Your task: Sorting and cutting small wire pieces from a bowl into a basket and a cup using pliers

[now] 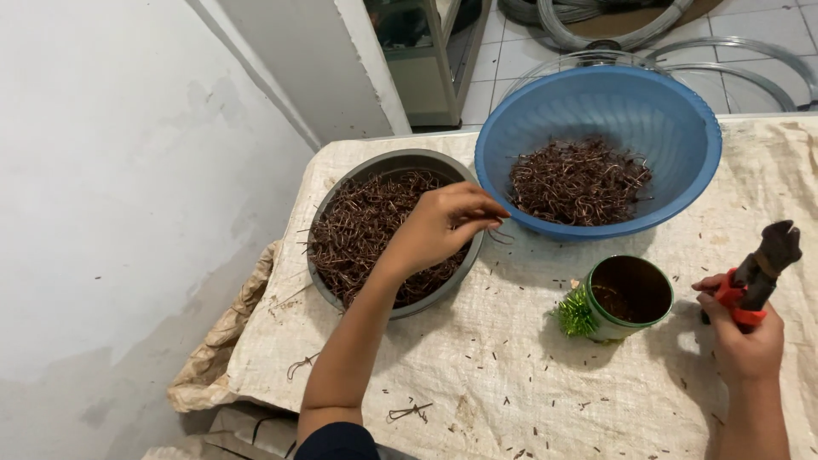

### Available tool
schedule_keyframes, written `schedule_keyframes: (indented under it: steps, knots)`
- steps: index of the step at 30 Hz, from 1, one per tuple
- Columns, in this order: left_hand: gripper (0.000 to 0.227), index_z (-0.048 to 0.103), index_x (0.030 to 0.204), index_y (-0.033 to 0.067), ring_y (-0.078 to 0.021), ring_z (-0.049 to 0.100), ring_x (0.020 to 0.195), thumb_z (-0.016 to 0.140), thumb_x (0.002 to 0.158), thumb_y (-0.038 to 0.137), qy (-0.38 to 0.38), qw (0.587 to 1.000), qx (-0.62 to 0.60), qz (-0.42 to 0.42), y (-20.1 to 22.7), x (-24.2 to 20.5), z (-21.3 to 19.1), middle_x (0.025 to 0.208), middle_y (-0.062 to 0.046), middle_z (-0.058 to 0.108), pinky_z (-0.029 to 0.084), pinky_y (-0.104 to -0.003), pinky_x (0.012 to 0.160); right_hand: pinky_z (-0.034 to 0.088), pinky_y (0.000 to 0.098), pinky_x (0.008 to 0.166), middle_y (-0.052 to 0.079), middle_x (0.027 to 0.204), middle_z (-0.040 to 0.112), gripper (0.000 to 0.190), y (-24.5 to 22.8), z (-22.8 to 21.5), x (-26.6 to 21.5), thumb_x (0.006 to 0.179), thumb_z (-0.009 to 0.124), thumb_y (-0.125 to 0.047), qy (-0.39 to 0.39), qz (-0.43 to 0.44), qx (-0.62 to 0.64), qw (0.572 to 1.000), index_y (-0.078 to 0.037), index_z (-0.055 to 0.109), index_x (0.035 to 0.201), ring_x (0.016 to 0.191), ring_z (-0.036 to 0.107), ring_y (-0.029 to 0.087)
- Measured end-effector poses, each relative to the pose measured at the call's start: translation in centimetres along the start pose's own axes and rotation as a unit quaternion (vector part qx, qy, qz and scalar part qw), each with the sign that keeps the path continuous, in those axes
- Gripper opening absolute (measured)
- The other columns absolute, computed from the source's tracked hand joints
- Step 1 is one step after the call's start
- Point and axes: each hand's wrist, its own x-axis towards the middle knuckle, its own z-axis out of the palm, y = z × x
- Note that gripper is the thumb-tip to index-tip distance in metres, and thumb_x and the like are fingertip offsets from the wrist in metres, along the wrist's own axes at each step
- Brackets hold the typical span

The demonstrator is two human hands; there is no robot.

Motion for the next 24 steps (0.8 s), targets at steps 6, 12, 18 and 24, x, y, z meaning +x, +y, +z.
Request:
schedule_keyframes:
  steps: [6, 12, 18, 24]
  knots:
    - [0.036, 0.063, 0.129, 0.0047, -0.0195, 0.077, 0.099, 0.067, 0.093, 0.000, -0.002, 0.996, -0.092, -0.023, 1.0, -0.5, 0.7, 0.109, -0.014, 0.076, 0.066, -0.031, 0.094, 0.045, 0.0327, 0.106, 0.010, 0.119, 0.066, 0.012, -0.3, 0.0, 0.0, 0.105, 0.062, -0.001, -0.003, -0.004, -0.004, 1.000, -0.003, 0.063, 0.117, 0.117, 0.060, 0.019]
    - [0.046, 0.053, 0.138, 0.0056, -0.0203, 0.079, 0.094, 0.069, 0.095, 0.000, 0.005, 0.997, -0.080, -0.012, 0.5, -1.1, 2.3, 0.108, -0.014, 0.077, 0.070, -0.030, 0.092, 0.047, 0.0337, 0.103, 0.013, 0.118, 0.066, 0.013, -0.5, 0.1, -0.1, 0.106, 0.060, 0.002, -0.007, -0.006, 0.000, 1.000, -0.001, 0.063, 0.118, 0.117, 0.061, 0.022]
    - [0.039, 0.058, 0.134, 0.0070, -0.0222, 0.076, 0.103, 0.066, 0.097, 0.003, 0.002, 0.991, -0.137, -0.007, 0.7, -1.0, 4.1, 0.113, -0.014, 0.075, 0.066, -0.032, 0.098, 0.046, 0.0294, 0.098, 0.008, 0.115, 0.066, 0.012, -0.5, 0.3, -0.1, 0.106, 0.063, -0.001, 0.008, 0.012, -0.004, 1.000, -0.004, 0.064, 0.117, 0.111, 0.060, 0.017]
    - [0.032, 0.063, 0.126, 0.0067, -0.0207, 0.078, 0.097, 0.070, 0.095, 0.007, 0.003, 0.986, -0.169, 0.008, 0.7, 0.0, 5.7, 0.110, -0.012, 0.077, 0.068, -0.029, 0.093, 0.045, 0.0272, 0.103, 0.004, 0.113, 0.063, 0.008, -0.4, 0.3, -0.1, 0.105, 0.066, -0.005, 0.018, 0.023, 0.001, 1.000, -0.007, 0.063, 0.112, 0.110, 0.058, 0.014]
